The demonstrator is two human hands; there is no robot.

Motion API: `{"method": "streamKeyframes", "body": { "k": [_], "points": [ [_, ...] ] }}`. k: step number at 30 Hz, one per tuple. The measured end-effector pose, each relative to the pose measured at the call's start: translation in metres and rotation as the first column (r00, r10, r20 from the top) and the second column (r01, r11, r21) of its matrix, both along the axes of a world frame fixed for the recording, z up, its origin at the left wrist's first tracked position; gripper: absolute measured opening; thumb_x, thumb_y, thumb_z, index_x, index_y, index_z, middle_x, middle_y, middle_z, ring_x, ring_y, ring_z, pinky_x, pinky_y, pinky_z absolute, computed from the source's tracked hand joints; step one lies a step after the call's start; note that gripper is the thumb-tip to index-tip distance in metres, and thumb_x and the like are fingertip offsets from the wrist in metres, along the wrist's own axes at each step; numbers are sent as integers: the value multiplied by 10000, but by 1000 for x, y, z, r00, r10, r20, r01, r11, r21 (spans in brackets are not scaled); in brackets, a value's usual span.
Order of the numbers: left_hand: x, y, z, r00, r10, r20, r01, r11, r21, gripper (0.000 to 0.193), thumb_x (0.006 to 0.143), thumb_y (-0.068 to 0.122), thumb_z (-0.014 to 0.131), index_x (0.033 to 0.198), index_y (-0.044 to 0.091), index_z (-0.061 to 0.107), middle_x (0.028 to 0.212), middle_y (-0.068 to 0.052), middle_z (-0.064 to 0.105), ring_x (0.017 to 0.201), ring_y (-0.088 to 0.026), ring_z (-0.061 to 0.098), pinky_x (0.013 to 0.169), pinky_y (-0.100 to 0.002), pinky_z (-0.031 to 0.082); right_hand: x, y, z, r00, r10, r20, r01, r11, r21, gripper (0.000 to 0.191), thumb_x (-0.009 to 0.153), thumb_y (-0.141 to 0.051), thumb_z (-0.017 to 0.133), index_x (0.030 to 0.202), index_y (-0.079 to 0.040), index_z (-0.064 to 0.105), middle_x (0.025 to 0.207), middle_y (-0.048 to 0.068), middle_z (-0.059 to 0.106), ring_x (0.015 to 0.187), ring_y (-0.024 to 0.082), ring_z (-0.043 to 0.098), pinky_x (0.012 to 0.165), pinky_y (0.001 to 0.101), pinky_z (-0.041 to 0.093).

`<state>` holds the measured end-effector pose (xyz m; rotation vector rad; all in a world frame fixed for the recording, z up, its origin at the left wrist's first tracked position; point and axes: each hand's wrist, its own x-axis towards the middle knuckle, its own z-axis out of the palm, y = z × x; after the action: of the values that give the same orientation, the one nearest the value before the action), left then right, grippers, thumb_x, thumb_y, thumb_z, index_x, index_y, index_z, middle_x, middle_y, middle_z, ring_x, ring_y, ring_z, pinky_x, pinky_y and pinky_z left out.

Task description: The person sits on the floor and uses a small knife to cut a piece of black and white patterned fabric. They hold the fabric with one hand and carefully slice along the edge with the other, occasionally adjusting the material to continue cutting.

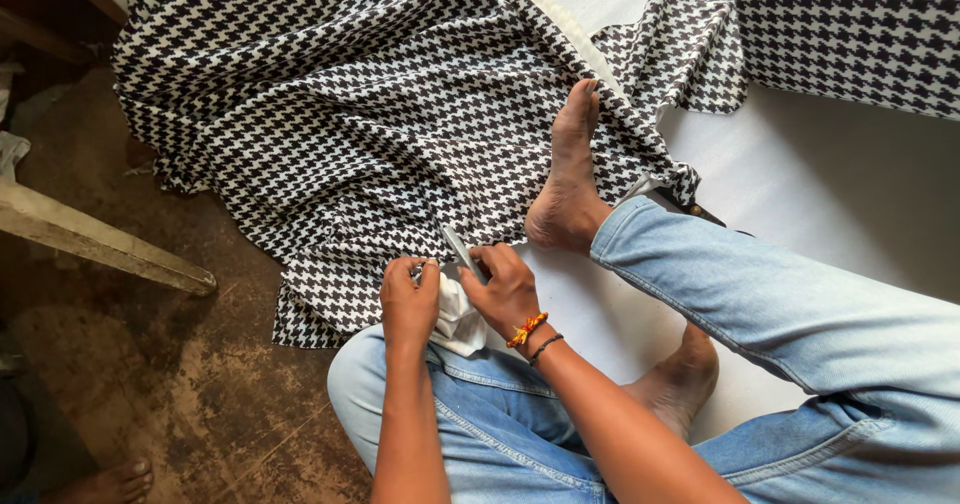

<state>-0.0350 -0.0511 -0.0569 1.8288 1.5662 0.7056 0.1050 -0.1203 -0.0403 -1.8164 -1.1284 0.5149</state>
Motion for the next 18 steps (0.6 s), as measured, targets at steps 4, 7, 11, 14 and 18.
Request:
{"method": "streamKeyframes", "body": {
  "k": [4, 7, 11, 14, 18],
  "points": [
    [2, -2, 11, 999, 43, 0, -42, 966, -255, 267, 920, 294, 649, 984, 39, 699, 759, -119, 686, 602, -224, 595, 595, -391, 485, -4, 0, 1, 1000, 27, -13, -27, 1000, -10, 220, 827, -177, 760, 982, -27, 719, 858, 103, 652, 706, 238, 674, 641, 355, 549],
    [6, -2, 20, 998, 15, 62, -4, 985, -172, 249, 921, 281, 644, 959, 41, 693, 790, -96, 708, 590, -203, 587, 584, -377, 485, -4, 1, 2, 1000, 15, 3, -15, 1000, -4, 216, 820, -174, 761, 970, -24, 723, 847, 109, 646, 699, 247, 668, 631, 363, 544],
    [11, -1, 28, 1000, 20, 22, -15, 978, -206, 248, 940, 291, 625, 986, 52, 676, 744, -111, 693, 573, -195, 607, 585, -381, 486, -2, 1, 5, 999, 32, 11, -32, 999, 10, 211, 828, -174, 755, 970, -21, 722, 842, 105, 640, 699, 237, 669, 631, 358, 547],
    [12, -3, 29, 999, 27, -32, -34, 959, -281, 244, 957, 292, 602, 1005, 59, 652, 723, -130, 686, 566, -221, 615, 581, -403, 482, -2, 1, 7, 999, 43, -11, -43, 999, -11, 217, 833, -180, 750, 978, -20, 723, 834, 101, 634, 680, 229, 665, 614, 354, 544],
    [10, -4, 26, 1000, -11, -29, 4, 978, -210, 232, 971, 274, 598, 1013, 48, 628, 756, -156, 689, 610, -268, 647, 617, -431, 499, -2, 2, 7, 999, 46, 5, -46, 999, 7, 217, 824, -177, 752, 968, -17, 728, 823, 103, 631, 677, 234, 657, 609, 359, 534]
  ]
}}
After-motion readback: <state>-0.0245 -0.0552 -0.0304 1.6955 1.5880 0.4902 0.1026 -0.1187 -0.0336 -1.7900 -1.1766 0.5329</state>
